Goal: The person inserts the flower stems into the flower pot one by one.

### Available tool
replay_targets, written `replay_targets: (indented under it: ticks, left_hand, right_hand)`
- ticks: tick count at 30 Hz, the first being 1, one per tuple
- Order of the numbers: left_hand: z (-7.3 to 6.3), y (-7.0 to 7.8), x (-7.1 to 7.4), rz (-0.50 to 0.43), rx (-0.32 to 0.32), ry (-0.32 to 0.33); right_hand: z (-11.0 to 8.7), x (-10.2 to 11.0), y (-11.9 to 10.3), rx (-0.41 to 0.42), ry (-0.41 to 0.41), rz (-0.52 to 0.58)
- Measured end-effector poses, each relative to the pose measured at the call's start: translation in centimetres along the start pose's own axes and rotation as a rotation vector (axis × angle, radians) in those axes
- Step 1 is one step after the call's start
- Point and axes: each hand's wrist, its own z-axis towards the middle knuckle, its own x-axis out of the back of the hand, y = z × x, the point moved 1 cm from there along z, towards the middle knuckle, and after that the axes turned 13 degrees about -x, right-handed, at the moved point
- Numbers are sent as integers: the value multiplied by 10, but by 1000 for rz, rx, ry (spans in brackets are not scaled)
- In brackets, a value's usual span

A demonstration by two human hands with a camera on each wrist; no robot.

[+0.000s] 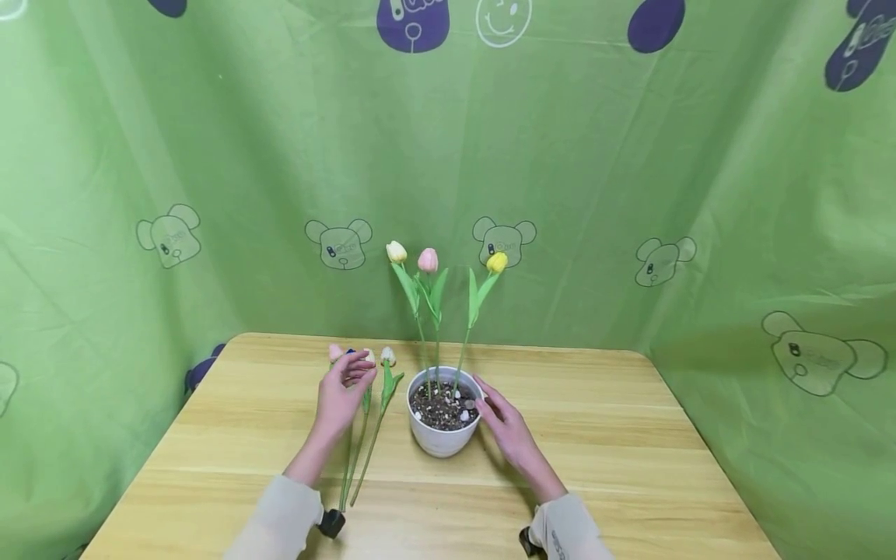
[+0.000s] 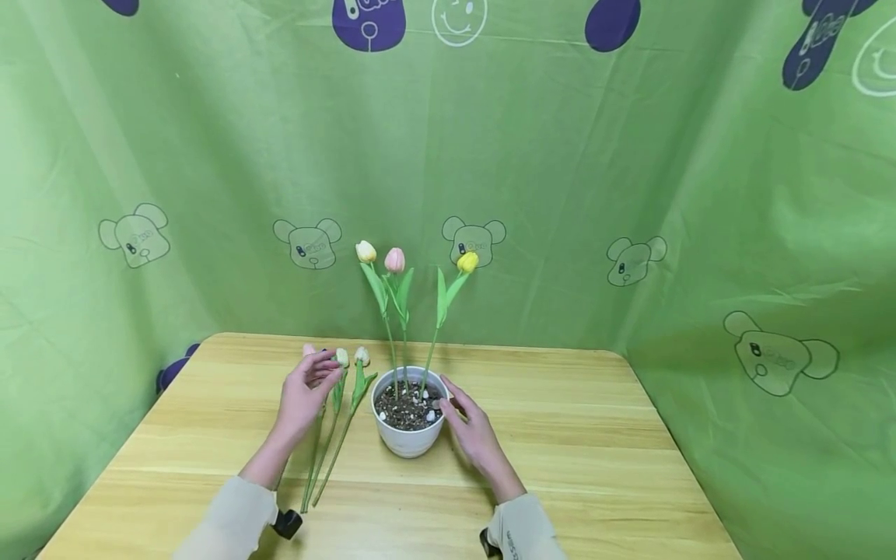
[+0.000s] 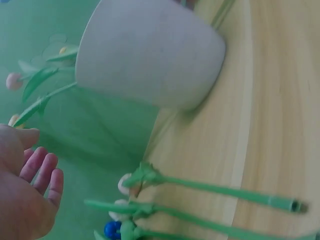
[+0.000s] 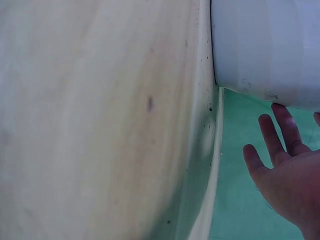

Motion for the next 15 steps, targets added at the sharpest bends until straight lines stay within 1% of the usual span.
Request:
replay_targets:
  ticks: [3, 8, 11, 15]
  left_hand:
    - [0, -3, 11, -7, 20, 11]
    - [-2, -4, 25, -8, 34, 16]
    - [-5, -7, 34, -6, 50, 11]
    - [-14, -13, 47, 9, 80, -17]
  right_hand:
    - [0, 0, -1, -8, -8, 9]
    - [-1, 1, -2, -8, -21, 13]
    - [-1, 1, -3, -11, -15, 10]
    - [-1, 1, -2, -8, -8, -4]
